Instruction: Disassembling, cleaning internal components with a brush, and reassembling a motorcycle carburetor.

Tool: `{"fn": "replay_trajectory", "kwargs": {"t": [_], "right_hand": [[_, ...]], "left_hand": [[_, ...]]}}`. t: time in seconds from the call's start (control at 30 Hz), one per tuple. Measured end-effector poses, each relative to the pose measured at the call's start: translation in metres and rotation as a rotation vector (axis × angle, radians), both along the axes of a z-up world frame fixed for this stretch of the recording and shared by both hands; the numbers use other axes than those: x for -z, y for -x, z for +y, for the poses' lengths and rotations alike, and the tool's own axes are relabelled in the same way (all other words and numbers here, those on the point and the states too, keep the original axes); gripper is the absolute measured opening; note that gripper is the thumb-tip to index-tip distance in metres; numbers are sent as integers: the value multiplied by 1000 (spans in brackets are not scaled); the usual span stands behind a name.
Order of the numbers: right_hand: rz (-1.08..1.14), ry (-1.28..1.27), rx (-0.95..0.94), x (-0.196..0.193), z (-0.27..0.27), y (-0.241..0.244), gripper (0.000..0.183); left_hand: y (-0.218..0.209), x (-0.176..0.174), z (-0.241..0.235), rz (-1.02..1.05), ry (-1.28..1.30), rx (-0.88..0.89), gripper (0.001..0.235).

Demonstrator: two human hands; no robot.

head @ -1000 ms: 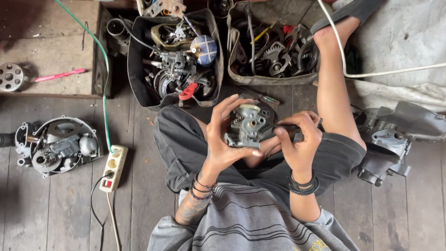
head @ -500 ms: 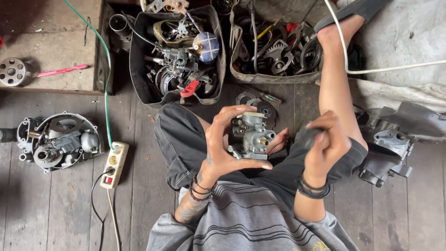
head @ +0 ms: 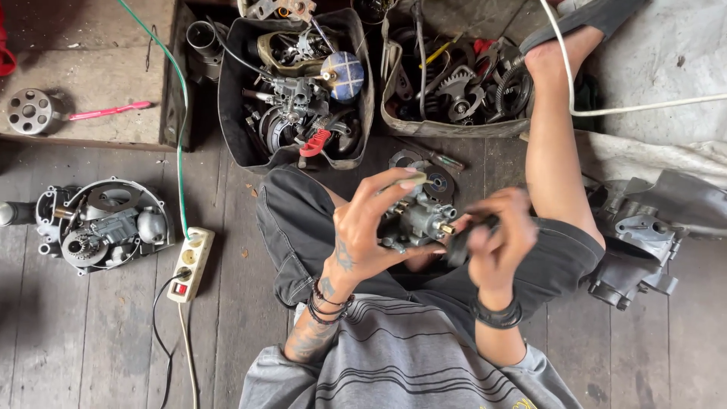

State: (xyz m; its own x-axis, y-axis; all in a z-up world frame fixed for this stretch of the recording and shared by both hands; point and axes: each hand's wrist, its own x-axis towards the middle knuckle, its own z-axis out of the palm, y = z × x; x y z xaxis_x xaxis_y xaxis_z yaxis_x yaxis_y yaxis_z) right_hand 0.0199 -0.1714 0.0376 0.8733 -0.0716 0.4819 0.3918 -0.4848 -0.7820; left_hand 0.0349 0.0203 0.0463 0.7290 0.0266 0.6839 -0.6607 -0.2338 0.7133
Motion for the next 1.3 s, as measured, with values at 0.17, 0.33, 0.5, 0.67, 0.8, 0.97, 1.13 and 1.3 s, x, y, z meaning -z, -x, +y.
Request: {"fn": "replay_trajectory", "kwargs": {"t": [0.17, 0.33, 0.5, 0.67, 0.8, 0.97, 1.13, 1.3], "right_hand": [[289, -385, -421, 1, 16, 7, 126], [141, -92, -167, -19, 26, -5, 33], [137, -205, -171, 1, 15, -7, 31], [303, -740, -285, 13, 12, -3, 34], [472, -1112, -359, 10, 33, 11, 51], [379, -775, -379, 6, 26, 11, 53], [408, -280, -326, -36, 7, 15, 88], [452, -117, -164, -55, 39, 52, 33]], "left_hand": [[-7, 4, -3, -59, -213, -40, 62], [-9, 8, -3, -144, -344, -105, 42], [-19, 19, -5, -194, -254, -182, 48], [-18, 13, 5, -149, -108, -159, 72], [-13, 33, -18, 63, 443, 280, 103], [-4, 63, -38, 267, 994, 658, 121], [-15, 74, -27, 233, 1058, 626, 118], [-11, 39, -6, 339, 886, 559, 104]]}}
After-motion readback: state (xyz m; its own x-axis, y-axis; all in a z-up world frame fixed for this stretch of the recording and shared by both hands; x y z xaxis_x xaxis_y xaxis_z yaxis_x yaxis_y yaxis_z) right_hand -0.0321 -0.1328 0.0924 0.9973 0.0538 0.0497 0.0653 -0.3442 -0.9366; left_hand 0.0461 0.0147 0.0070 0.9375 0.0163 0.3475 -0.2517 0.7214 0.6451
